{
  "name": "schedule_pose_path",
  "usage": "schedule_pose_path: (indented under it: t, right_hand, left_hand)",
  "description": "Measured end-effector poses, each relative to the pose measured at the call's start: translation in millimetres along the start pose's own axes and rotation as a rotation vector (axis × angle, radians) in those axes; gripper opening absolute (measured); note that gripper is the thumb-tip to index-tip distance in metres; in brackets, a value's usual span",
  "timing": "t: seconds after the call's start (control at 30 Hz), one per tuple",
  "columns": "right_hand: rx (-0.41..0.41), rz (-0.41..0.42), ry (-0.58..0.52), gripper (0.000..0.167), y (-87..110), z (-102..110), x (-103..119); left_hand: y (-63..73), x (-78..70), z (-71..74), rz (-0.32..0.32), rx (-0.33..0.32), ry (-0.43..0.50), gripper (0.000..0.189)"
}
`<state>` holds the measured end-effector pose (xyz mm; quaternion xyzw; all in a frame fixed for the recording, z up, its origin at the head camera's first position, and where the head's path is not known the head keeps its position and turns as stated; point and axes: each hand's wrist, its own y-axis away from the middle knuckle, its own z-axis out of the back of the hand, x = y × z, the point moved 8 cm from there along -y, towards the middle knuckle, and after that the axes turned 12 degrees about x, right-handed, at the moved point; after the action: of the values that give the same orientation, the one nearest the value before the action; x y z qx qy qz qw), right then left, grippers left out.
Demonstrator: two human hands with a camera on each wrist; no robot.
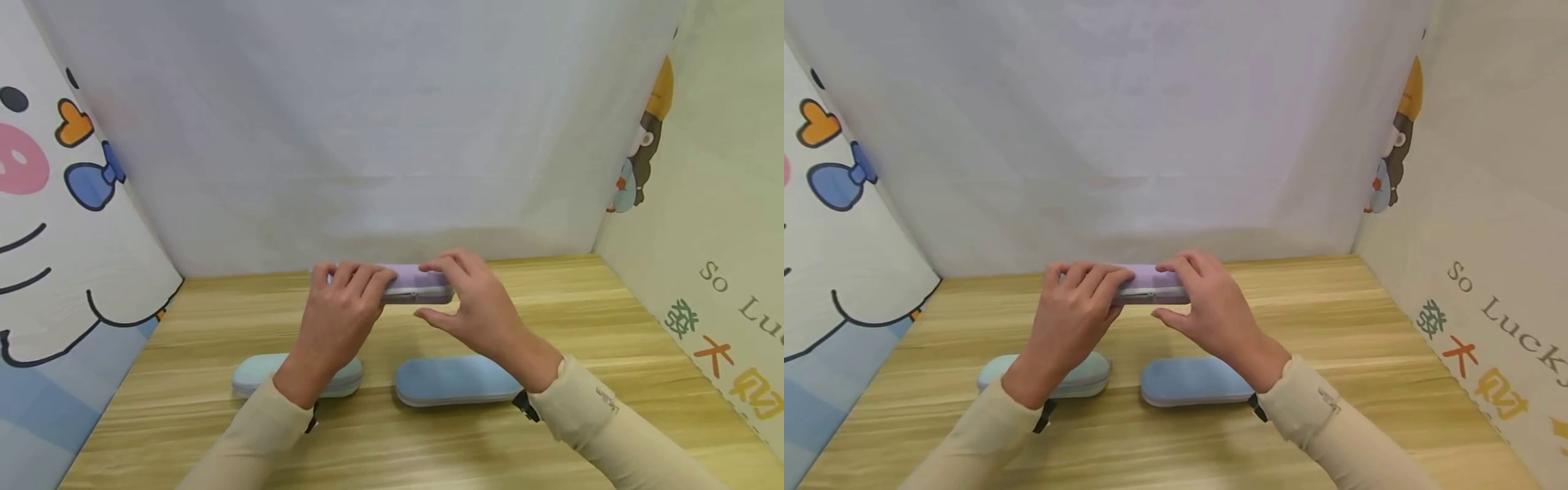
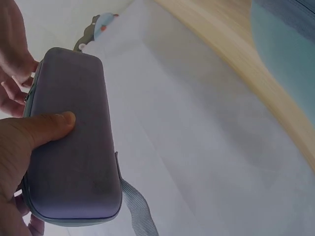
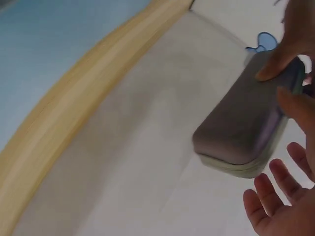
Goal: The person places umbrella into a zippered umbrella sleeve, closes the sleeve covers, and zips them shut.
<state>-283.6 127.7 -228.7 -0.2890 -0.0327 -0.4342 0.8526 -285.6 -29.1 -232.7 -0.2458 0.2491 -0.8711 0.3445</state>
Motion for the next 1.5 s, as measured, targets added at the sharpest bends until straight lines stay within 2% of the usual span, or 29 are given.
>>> schedule_pose_path:
  t: [0.07,0.17,0.27,0.37,0.47,0.6,0.67,0.73,0.83,0.9,0.97,1.1,1.2,1.3,1.37,1.5]
  right_hand:
    - [0.023,0.042,0.123,0.061,0.4,-5.1,0.0]
    - [0.013,0.094,0.218,0.057,2.0,-10.1,-0.1]
    - [-0.037,0.124,0.212,0.05,4.3,-8.6,-2.3]
    - [-0.078,0.128,0.153,0.051,6.9,-4.6,-9.1]
    - [-0.106,0.111,0.076,0.052,9.8,-0.6,-19.8]
    - [-0.124,0.076,-0.081,0.052,13.3,1.7,-35.1]
    - [-0.123,0.066,-0.186,0.052,13.5,0.2,-40.4]
    - [-0.11,0.066,-0.313,0.052,12.7,-3.2,-42.9]
    - [-0.072,0.062,-0.482,0.051,10.3,-10.6,-44.2]
    - [-0.045,0.044,-0.566,0.05,9.1,-15.2,-45.7]
    - [-0.026,-0.009,-0.599,0.049,8.2,-19.1,-49.7]
    - [-0.006,-0.199,-0.666,0.047,10.1,-27.7,-63.3]
    - [0.028,-0.321,-0.885,0.04,12.6,-38.8,-70.8]
    - [0.065,-0.382,-1.186,0.026,14.5,-52.1,-71.5]
    - [0.076,-0.409,-1.341,0.019,15.1,-58.7,-70.5]
    - [0.048,-0.469,-1.503,0.018,14.6,-64.6,-69.6]
  left_hand:
    - [0.4,-1.6,0.8,-0.011,-0.016,-0.005,0.031]
    - [1.4,-4.1,2.8,-0.032,-0.054,0.002,0.035]
    - [2.3,-4.2,6.6,-0.047,-0.09,0.016,0.04]
    - [4.3,3.9,12.5,-0.033,-0.098,0.067,0.049]
    - [9.5,21.7,17.2,0.003,-0.102,0.236,0.061]
    - [17.2,42.4,9.7,-0.004,-0.105,0.601,0.074]
    - [18.4,43.5,3.3,-0.037,-0.1,0.771,0.078]
    - [18.0,40.4,0.2,-0.075,-0.107,0.898,0.077]
    - [16.7,33.8,3.2,-0.128,-0.127,0.982,0.076]
    - [16.0,31.3,6.4,-0.149,-0.132,0.98,0.074]
    - [16.1,30.3,8.2,-0.146,-0.13,0.946,0.073]
    - [18.8,30.7,8.4,-0.103,-0.146,0.845,0.07]
    - [20.5,31.6,9.9,-0.083,-0.164,0.77,0.071]
    - [21.5,30.7,11.3,-0.091,-0.182,0.722,0.072]
    - [21.5,29.6,12.1,-0.102,-0.195,0.7,0.072]
    - [20.5,26.6,13.3,-0.126,-0.199,0.668,0.069]
